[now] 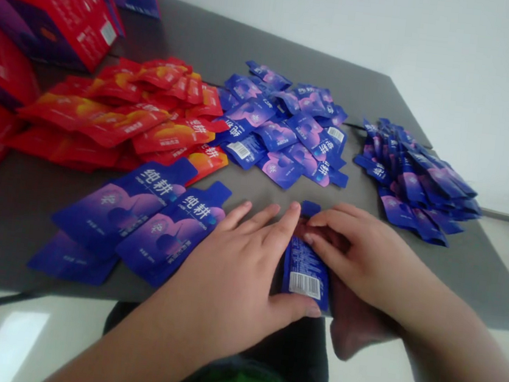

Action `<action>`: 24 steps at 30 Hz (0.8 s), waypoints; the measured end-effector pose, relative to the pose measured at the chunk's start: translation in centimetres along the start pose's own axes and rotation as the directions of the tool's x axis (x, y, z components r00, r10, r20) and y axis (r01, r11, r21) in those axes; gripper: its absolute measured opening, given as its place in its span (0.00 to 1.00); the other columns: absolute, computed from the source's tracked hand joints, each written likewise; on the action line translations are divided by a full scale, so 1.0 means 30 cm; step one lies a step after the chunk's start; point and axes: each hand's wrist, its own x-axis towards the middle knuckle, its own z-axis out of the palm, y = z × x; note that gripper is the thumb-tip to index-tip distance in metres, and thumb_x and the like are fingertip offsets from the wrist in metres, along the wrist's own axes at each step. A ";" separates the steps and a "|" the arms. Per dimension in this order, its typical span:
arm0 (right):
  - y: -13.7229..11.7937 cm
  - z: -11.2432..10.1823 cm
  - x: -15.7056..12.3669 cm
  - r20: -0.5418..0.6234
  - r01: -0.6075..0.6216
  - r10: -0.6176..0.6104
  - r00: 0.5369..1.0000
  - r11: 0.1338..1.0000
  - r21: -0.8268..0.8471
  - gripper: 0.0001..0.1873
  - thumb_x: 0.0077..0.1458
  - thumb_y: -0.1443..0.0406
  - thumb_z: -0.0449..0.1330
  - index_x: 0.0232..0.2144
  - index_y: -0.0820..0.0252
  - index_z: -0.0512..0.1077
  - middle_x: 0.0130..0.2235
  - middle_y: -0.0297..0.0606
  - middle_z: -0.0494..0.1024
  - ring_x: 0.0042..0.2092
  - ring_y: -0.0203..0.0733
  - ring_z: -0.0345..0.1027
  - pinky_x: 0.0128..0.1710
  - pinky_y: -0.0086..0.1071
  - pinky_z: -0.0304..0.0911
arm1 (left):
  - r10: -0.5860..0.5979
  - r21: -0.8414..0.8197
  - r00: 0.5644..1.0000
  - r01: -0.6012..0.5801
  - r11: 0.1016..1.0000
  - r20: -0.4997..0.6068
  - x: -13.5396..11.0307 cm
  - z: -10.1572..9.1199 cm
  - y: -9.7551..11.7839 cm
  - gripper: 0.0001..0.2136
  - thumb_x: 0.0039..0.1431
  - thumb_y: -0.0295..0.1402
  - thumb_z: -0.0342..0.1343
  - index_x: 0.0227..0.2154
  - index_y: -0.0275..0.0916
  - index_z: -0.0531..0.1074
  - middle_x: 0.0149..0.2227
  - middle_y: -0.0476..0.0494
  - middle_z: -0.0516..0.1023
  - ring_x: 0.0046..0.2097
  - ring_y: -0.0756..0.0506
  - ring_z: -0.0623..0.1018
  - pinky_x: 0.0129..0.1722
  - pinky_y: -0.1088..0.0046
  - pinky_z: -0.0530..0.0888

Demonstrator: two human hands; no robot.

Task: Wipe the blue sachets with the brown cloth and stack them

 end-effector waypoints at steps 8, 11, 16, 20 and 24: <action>0.028 -0.028 0.037 -0.144 -0.066 0.054 0.988 0.995 -0.078 0.11 0.73 0.58 0.59 0.47 0.54 0.80 0.46 0.42 0.83 0.46 0.52 0.78 0.48 0.45 0.70 | 0.016 0.013 1.000 -0.015 1.000 -0.008 -0.008 0.002 -0.008 0.53 0.58 0.58 0.71 0.76 0.35 0.54 0.75 0.34 0.66 0.77 0.34 0.63 0.78 0.49 0.53; 0.002 -0.058 -0.029 -0.078 0.029 -0.020 0.997 0.993 0.110 0.09 0.72 0.58 0.62 0.49 0.52 0.79 0.45 0.39 0.83 0.44 0.47 0.78 0.44 0.38 0.71 | 0.012 0.008 0.999 -0.012 1.000 -0.030 -0.009 0.008 -0.011 0.50 0.61 0.55 0.70 0.76 0.36 0.53 0.76 0.34 0.65 0.77 0.34 0.63 0.78 0.50 0.53; -0.060 -0.063 -0.137 0.188 0.130 -0.196 0.963 0.941 0.313 0.06 0.72 0.65 0.63 0.48 0.49 0.79 0.42 0.35 0.81 0.40 0.37 0.77 0.39 0.30 0.70 | 0.028 0.012 0.999 -0.028 1.000 -0.025 -0.010 0.008 -0.013 0.47 0.64 0.52 0.68 0.76 0.33 0.54 0.76 0.34 0.63 0.77 0.36 0.63 0.78 0.52 0.52; -0.073 -0.030 -0.140 0.231 0.100 -0.172 0.957 0.951 0.293 0.06 0.73 0.63 0.61 0.46 0.49 0.79 0.43 0.36 0.80 0.42 0.39 0.77 0.39 0.31 0.68 | 0.025 0.021 0.999 -0.025 0.999 -0.023 -0.009 0.008 -0.015 0.49 0.62 0.51 0.69 0.76 0.33 0.53 0.76 0.35 0.63 0.76 0.37 0.63 0.78 0.53 0.52; -0.067 -0.014 -0.110 0.197 0.059 -0.098 0.975 0.979 0.193 0.06 0.74 0.59 0.60 0.45 0.48 0.78 0.42 0.35 0.80 0.42 0.41 0.76 0.39 0.32 0.67 | 0.020 0.032 1.000 -0.020 0.999 -0.014 -0.008 0.010 -0.013 0.50 0.61 0.54 0.70 0.76 0.34 0.54 0.76 0.38 0.64 0.76 0.36 0.64 0.78 0.52 0.52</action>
